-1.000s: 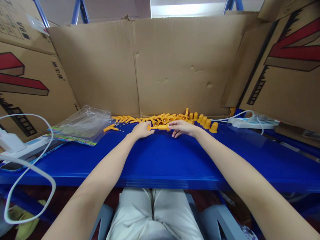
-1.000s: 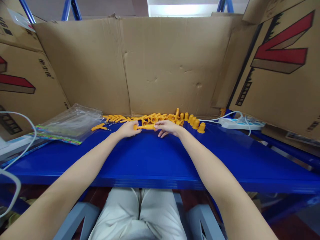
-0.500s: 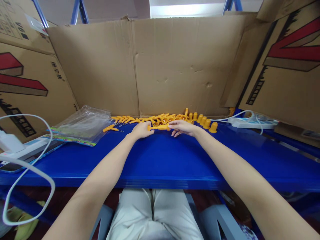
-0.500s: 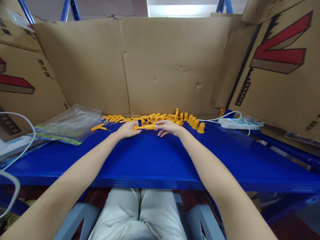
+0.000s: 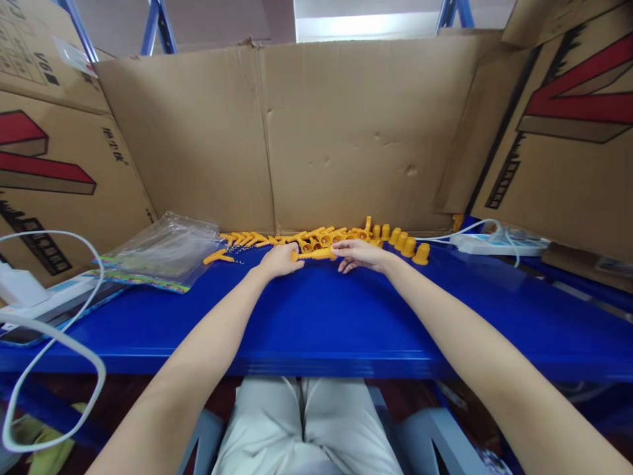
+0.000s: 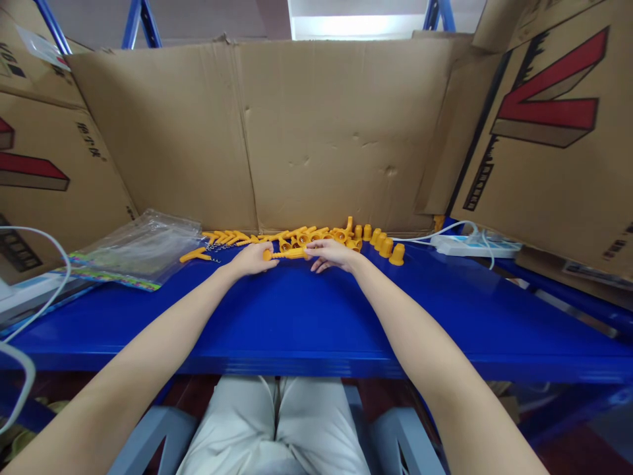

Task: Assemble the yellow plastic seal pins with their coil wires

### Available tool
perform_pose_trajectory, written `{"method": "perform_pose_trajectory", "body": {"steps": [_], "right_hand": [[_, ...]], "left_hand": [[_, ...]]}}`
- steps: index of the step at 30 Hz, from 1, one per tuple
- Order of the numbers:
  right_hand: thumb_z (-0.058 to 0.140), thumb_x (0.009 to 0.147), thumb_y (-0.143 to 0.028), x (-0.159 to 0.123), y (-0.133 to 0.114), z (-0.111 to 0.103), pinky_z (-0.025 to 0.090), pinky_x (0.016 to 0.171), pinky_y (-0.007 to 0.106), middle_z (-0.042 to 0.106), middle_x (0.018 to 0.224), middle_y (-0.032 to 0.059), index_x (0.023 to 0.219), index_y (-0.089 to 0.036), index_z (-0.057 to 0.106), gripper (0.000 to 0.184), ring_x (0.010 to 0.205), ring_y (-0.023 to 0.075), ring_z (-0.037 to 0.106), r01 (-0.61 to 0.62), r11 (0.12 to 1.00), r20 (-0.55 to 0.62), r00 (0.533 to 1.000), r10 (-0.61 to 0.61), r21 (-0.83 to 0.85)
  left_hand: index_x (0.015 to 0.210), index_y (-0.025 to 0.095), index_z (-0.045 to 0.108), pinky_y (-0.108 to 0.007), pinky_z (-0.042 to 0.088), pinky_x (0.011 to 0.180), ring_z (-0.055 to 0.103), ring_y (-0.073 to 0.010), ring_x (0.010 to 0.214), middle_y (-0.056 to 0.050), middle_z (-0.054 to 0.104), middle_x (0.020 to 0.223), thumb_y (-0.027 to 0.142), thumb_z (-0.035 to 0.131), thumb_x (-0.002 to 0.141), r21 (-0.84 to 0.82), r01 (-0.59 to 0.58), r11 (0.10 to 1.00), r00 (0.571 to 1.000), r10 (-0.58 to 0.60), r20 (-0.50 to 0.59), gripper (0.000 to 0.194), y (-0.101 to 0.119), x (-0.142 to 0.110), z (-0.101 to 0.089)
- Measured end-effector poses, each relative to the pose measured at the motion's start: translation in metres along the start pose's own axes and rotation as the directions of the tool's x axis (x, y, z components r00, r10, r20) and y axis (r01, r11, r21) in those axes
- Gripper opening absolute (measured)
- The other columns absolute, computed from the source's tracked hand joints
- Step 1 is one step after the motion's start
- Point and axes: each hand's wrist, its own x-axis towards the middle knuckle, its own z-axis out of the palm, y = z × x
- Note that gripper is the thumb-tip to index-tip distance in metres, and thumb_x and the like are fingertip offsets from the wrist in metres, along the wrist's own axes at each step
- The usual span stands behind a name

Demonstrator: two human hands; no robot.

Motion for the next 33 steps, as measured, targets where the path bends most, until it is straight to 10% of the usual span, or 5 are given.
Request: {"method": "perform_pose_trajectory", "body": {"steps": [12, 18, 22, 26, 33], "right_hand": [[0.068, 0.084, -0.019, 0.002, -0.001, 0.004, 0.058, 0.058, 0.022, 0.068, 0.091, 0.0067, 0.101, -0.016, 0.055, 0.022, 0.062, 0.0115, 0.068, 0.025, 0.997, -0.063, 0.998, -0.021, 0.068], [0.066, 0.081, -0.010, 0.003, -0.004, 0.002, 0.058, 0.074, 0.024, 0.066, 0.090, 0.0035, 0.098, -0.019, 0.050, 0.025, 0.078, 0.0123, 0.070, 0.190, 0.971, -0.105, 0.979, -0.176, 0.143], [0.069, 0.078, -0.018, 0.008, -0.012, -0.010, 0.056, 0.081, 0.029, 0.062, 0.099, 0.0031, 0.102, -0.022, 0.047, 0.033, 0.086, 0.0132, 0.068, 0.380, 0.924, -0.257, 0.898, -0.358, 0.043], [0.067, 0.076, -0.023, 0.019, -0.020, -0.016, 0.053, 0.084, 0.031, 0.054, 0.118, 0.0060, 0.108, -0.024, 0.045, 0.039, 0.097, 0.0156, 0.063, 0.471, 0.848, -0.372, 0.762, -0.531, -0.245], [0.054, 0.078, -0.010, 0.042, -0.024, 0.006, 0.044, 0.095, 0.038, 0.059, 0.114, 0.0103, 0.107, -0.019, 0.050, 0.031, 0.107, 0.0224, 0.057, 0.404, 0.584, -0.233, 0.646, -0.727, -0.704]], "left_hand": [[0.094, 0.022, 0.058, -0.030, 0.045, 0.068, 0.064, -0.0220, 0.078, -0.004, 0.069, 0.080, 0.034, 0.059, 0.074, 0.002, -0.004, 1.000, 1.000, 0.004, 0.012, 0.024, -0.001, 0.003, 0.001], [0.130, 0.022, 0.044, -0.032, 0.047, 0.078, 0.064, -0.0223, 0.089, -0.006, 0.067, 0.096, 0.038, 0.056, 0.081, -0.095, -0.085, 0.992, 0.993, 0.076, -0.090, 0.053, -0.004, -0.001, 0.002], [0.146, 0.023, 0.021, -0.035, 0.047, 0.085, 0.065, -0.0214, 0.092, -0.008, 0.065, 0.105, 0.043, 0.055, 0.084, -0.186, -0.062, 0.981, 0.977, 0.022, -0.213, 0.074, -0.008, 0.000, 0.004], [0.141, 0.020, 0.032, -0.036, 0.046, 0.092, 0.061, -0.0237, 0.106, -0.012, 0.062, 0.116, 0.035, 0.053, 0.085, -0.137, 0.013, 0.990, 0.970, -0.046, -0.238, 0.062, -0.016, 0.005, 0.008], [0.126, 0.020, 0.049, -0.037, 0.041, 0.100, 0.051, -0.0277, 0.124, -0.014, 0.057, 0.130, 0.026, 0.051, 0.083, -0.010, 0.205, 0.979, 0.956, -0.203, -0.214, 0.044, -0.032, 0.013, 0.014]]}}
